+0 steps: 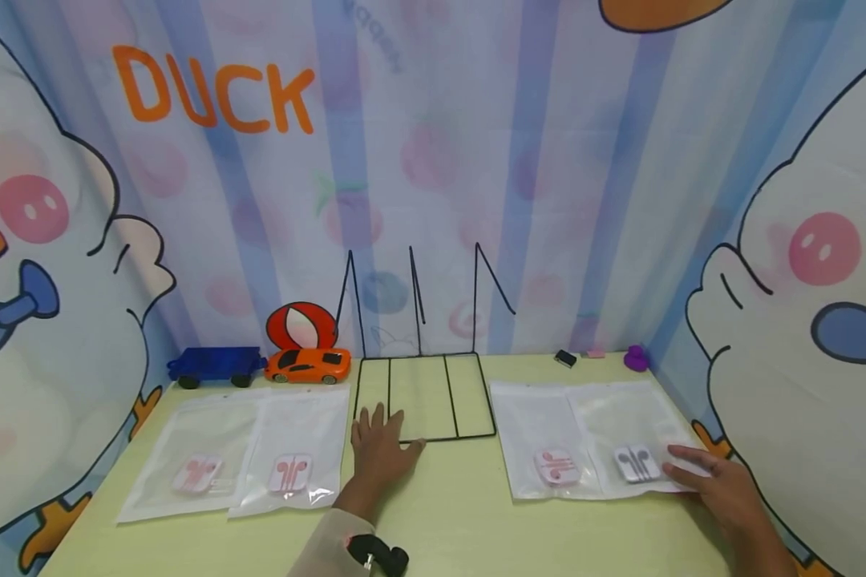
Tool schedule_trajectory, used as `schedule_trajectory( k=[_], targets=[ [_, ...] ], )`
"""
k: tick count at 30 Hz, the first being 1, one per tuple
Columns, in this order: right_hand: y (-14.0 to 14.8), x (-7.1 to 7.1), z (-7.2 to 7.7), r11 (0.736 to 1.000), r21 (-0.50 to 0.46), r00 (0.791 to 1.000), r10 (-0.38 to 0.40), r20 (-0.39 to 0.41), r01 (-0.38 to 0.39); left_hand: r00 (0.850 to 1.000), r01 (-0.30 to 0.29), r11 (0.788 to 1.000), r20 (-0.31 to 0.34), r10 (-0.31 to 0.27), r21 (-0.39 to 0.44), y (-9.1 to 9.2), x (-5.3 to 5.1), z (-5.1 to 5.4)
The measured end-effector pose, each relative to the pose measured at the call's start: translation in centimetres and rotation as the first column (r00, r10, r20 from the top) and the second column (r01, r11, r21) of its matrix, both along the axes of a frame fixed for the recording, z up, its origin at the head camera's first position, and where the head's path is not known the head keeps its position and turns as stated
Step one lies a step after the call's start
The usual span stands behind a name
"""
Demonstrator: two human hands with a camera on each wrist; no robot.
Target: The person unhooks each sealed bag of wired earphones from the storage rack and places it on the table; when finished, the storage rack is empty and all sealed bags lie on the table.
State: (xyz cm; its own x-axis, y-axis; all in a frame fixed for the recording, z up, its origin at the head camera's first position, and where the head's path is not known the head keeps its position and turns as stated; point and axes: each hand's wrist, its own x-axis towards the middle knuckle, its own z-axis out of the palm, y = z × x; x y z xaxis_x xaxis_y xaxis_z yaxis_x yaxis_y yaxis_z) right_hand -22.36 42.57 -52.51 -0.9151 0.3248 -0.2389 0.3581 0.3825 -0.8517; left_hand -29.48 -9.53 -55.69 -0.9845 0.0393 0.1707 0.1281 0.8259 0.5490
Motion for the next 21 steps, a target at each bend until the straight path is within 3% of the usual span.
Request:
schedule_trajectory(
  k=[6, 12, 21],
  targets=[
    [0.25, -0.2, 0.24, 0.987, 0.152, 0.997, 0.048, 0.055, -0.055, 1.0, 0.001, 1.0, -0.007, -0.001, 0.005, -0.06, -0.11, 0.08],
    [0.32, -0.16, 0.04, 0.965, 0.248, 0.996, 0.073, 0.046, -0.082, 1.0, 0.001, 1.0, -0.018, -0.001, -0.008, -0.04, -0.2, -0.07],
    [0.12, -0.09, 0.03, 0.893, 0.429, 0.989, 0.148, 0.008, -0.137, 1.0, 0.001, 1.0, -0.024, -0.001, 0.0, -0.01, -0.21, -0.16]
  ],
)
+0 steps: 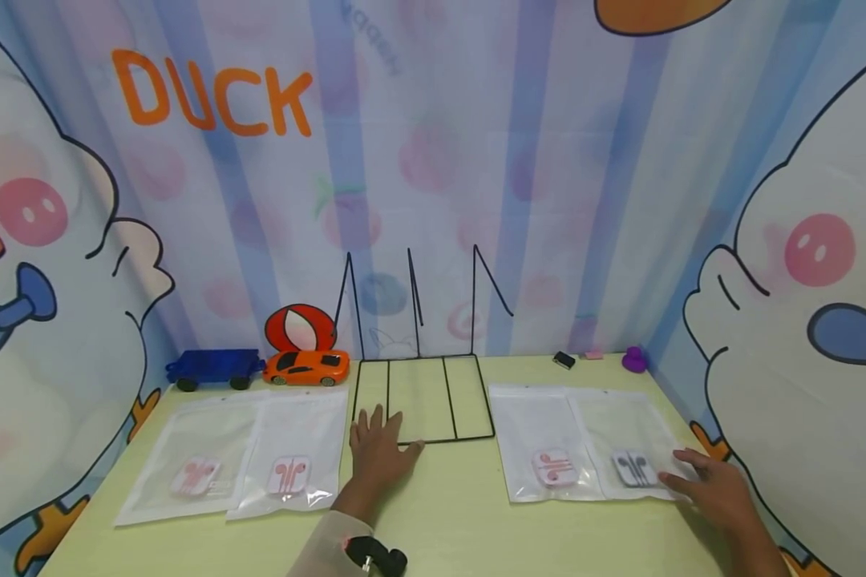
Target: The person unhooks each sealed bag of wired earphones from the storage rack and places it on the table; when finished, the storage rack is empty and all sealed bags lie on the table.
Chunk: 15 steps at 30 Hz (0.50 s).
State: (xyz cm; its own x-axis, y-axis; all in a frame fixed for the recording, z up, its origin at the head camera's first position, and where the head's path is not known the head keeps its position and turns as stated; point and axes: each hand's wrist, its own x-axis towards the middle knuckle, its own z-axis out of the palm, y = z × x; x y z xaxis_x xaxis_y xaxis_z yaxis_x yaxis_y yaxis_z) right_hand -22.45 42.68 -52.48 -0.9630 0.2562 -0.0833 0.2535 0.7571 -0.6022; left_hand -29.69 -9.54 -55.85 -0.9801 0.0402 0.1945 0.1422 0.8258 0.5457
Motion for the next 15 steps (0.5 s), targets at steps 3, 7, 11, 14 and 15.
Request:
schedule_trajectory(
  k=[3, 7, 11, 14, 15],
  targets=[
    [0.01, -0.02, 0.15, 1.0, 0.006, 1.0, 0.02, 0.009, -0.02, 1.0, 0.0, 1.0, -0.007, 0.0, -0.002, -0.04, 0.08, 0.09],
    [0.16, -0.07, 0.29, 0.998, 0.03, 0.998, 0.056, 0.008, -0.057, 1.0, 0.0, 1.0, -0.012, 0.0, 0.001, -0.07, 0.12, 0.13],
    [0.17, -0.04, 0.34, 0.996, 0.02, 0.996, 0.084, -0.037, -0.083, 1.0, 0.003, 1.0, -0.019, -0.003, 0.019, -0.06, 0.13, 0.1],
    [0.05, 0.04, 0.34, 0.997, -0.01, 0.996, 0.07, -0.062, -0.071, 1.0, 0.009, 1.0, -0.028, -0.008, 0.028, -0.04, 0.21, 0.1],
    [-0.04, 0.06, 0.37, 0.998, -0.016, 0.996, 0.061, -0.069, -0.063, 1.0, 0.011, 1.0, -0.028, -0.01, 0.027, -0.03, 0.22, 0.12]
  ],
)
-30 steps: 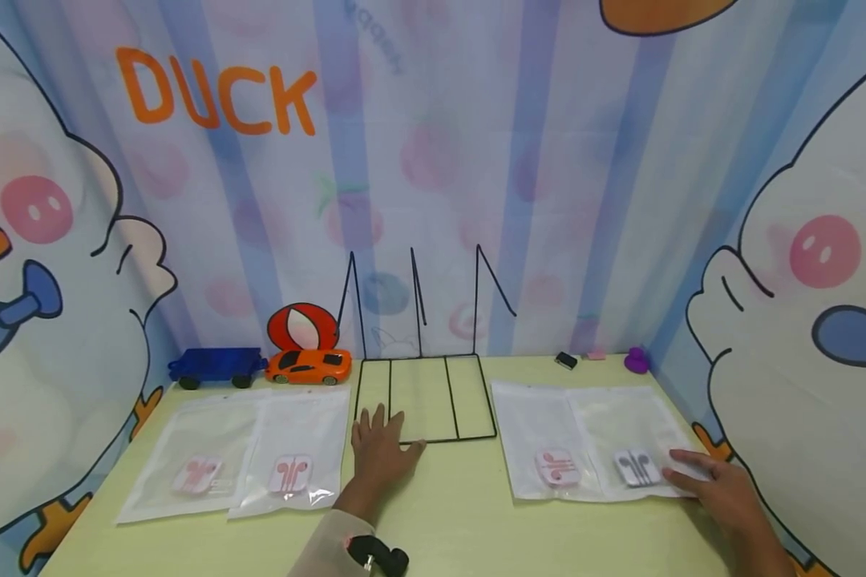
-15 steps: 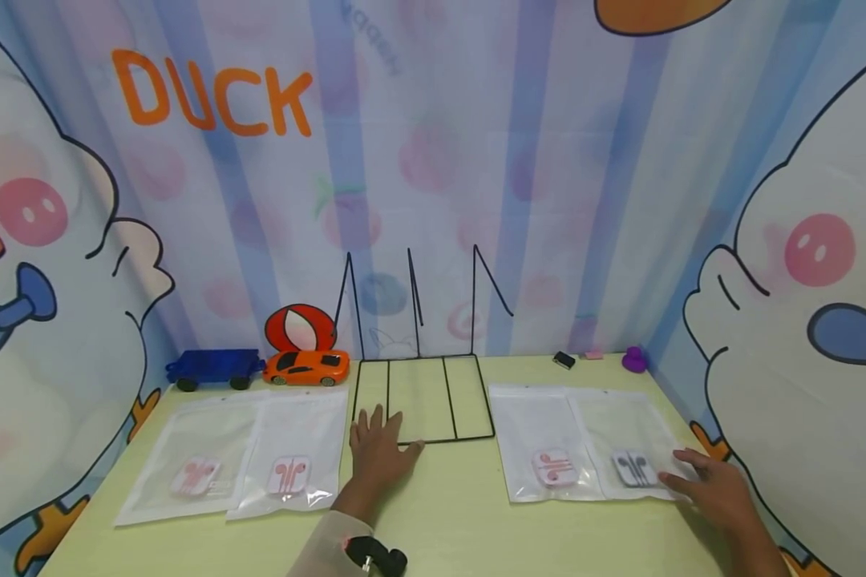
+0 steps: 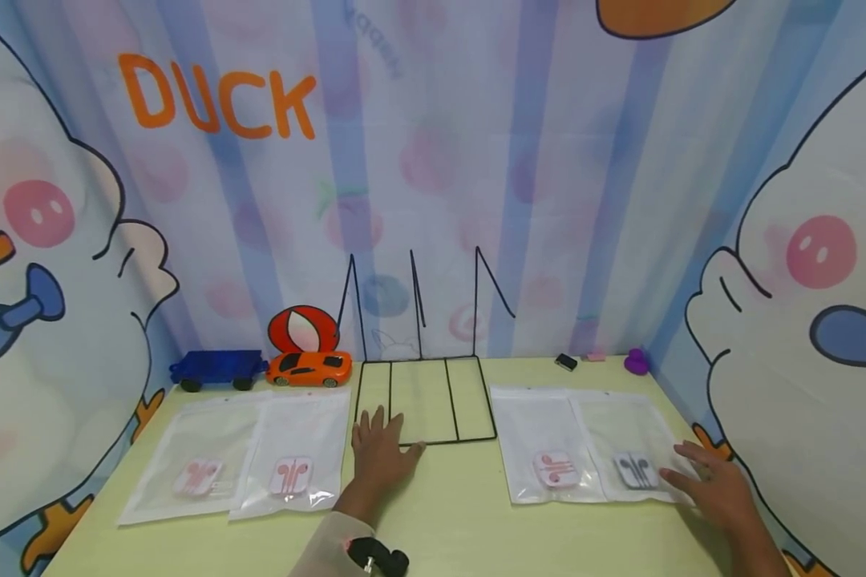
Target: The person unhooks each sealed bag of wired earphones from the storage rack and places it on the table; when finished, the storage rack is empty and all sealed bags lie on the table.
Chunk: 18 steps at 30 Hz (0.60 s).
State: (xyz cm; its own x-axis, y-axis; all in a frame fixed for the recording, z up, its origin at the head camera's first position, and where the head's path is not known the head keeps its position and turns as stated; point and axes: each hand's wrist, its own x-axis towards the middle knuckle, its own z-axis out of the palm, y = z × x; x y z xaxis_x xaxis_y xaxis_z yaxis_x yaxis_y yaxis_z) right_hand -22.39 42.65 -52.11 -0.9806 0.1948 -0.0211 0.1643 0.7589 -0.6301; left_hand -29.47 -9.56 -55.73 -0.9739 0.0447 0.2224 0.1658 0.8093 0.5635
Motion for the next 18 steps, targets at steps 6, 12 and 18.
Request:
schedule_trajectory(
  k=[6, 12, 18],
  targets=[
    [-1.0, 0.1, 0.2, 1.0, -0.01, 0.996, -0.019, -0.09, 0.018, 0.999, 0.012, 1.0, -0.038, -0.012, -0.004, -0.2, -0.1, 0.0],
    [-2.2, 0.3, 0.1, 0.999, -0.048, 0.98, -0.016, -0.199, 0.007, 0.996, 0.07, 0.988, -0.058, -0.063, 0.134, -1.0, 0.4, 0.5],
    [-3.6, 0.6, -0.1, 1.0, -0.019, 0.977, 0.01, -0.213, -0.015, 0.995, 0.085, 0.979, -0.066, -0.074, 0.183, -2.8, 2.2, 1.9]
  ],
)
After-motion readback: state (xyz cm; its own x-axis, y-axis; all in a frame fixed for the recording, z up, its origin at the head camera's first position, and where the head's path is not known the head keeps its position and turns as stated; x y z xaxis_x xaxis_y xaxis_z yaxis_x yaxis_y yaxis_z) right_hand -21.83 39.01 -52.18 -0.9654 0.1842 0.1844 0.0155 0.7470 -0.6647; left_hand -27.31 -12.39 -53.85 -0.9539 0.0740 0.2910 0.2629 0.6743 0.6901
